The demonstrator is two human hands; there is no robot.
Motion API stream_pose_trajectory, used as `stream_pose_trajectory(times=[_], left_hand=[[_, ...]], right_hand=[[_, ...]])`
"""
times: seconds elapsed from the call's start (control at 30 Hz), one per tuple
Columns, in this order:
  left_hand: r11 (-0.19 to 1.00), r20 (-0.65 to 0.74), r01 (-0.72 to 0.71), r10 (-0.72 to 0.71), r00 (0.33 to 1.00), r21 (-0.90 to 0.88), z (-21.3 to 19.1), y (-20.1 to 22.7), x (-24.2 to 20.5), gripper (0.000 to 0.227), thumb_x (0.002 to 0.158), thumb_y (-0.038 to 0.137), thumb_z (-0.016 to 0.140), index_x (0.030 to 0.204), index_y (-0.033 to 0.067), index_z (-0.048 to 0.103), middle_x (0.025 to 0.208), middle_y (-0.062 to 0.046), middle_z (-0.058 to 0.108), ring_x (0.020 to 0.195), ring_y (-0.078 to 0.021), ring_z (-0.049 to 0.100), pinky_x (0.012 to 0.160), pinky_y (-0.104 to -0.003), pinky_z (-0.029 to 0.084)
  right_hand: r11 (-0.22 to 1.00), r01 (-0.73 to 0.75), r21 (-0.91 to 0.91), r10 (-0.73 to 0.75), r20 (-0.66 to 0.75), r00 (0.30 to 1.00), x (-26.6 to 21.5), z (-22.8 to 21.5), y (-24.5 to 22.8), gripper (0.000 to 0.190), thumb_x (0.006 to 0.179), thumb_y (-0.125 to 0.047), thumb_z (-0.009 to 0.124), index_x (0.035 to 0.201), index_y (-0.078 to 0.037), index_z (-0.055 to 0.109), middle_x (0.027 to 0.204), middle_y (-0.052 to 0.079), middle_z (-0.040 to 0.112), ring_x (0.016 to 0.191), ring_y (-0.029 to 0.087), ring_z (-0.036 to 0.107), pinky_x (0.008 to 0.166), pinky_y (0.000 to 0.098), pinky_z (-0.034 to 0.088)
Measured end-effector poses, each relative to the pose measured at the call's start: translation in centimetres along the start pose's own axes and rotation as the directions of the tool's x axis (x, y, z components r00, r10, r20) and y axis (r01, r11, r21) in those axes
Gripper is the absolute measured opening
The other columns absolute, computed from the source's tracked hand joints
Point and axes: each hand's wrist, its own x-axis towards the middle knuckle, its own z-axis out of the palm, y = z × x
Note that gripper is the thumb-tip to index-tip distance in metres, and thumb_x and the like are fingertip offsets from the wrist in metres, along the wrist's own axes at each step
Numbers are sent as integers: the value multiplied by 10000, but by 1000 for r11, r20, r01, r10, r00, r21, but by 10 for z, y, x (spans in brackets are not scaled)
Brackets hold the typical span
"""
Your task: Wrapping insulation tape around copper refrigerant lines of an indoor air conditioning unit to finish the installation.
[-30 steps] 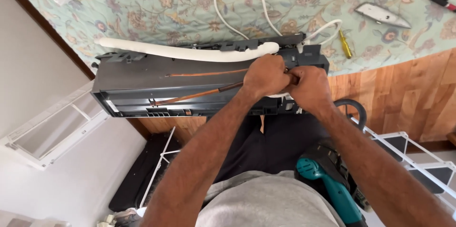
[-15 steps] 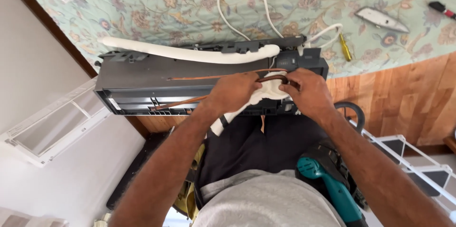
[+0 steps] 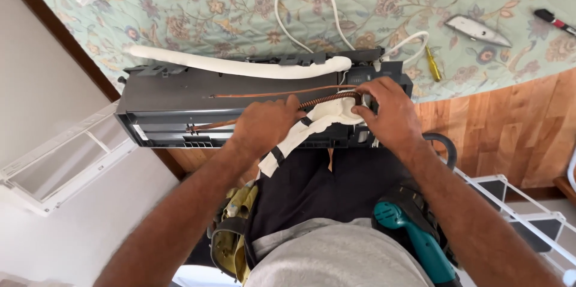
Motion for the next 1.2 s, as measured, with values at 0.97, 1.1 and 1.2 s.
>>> stream_pose_trajectory(times=[0.97, 1.1, 1.2], left_hand=[[920, -252, 64, -172, 952, -387, 25, 4, 9, 458, 1057, 444, 442, 903, 72, 661, 656, -106, 668, 612, -342, 718, 541, -429, 567], [936, -278, 58, -162, 947, -348, 52, -3, 25, 467, 1061, 433, 350, 873, 119, 642, 589, -66, 649, 535, -293, 691, 504, -408, 553], [911, -260, 40, -158, 952, -410, 49, -5, 24, 489, 1043, 443, 359, 887, 111, 682, 613, -72, 675, 584, -301, 718, 514, -405, 543]], right_hand=[[998, 51, -35, -35, 356, 934, 43, 34, -55, 409, 1120, -441, 481, 1286, -161, 729, 1024, 91, 759, 1059, 386, 701, 983, 583, 482], [996, 81, 39, -85, 139, 987, 37, 48, -57, 346, 1044, -431, 740, 1067, -93, 810, 626, 48, 627, 619, 271, 645, 647, 429, 561], [999, 23, 36, -26, 105, 994, 35, 67, -35, 428, 1034, -521, 739, 1072, -102, 818, 701, 82, 689, 726, 296, 685, 789, 484, 577]])
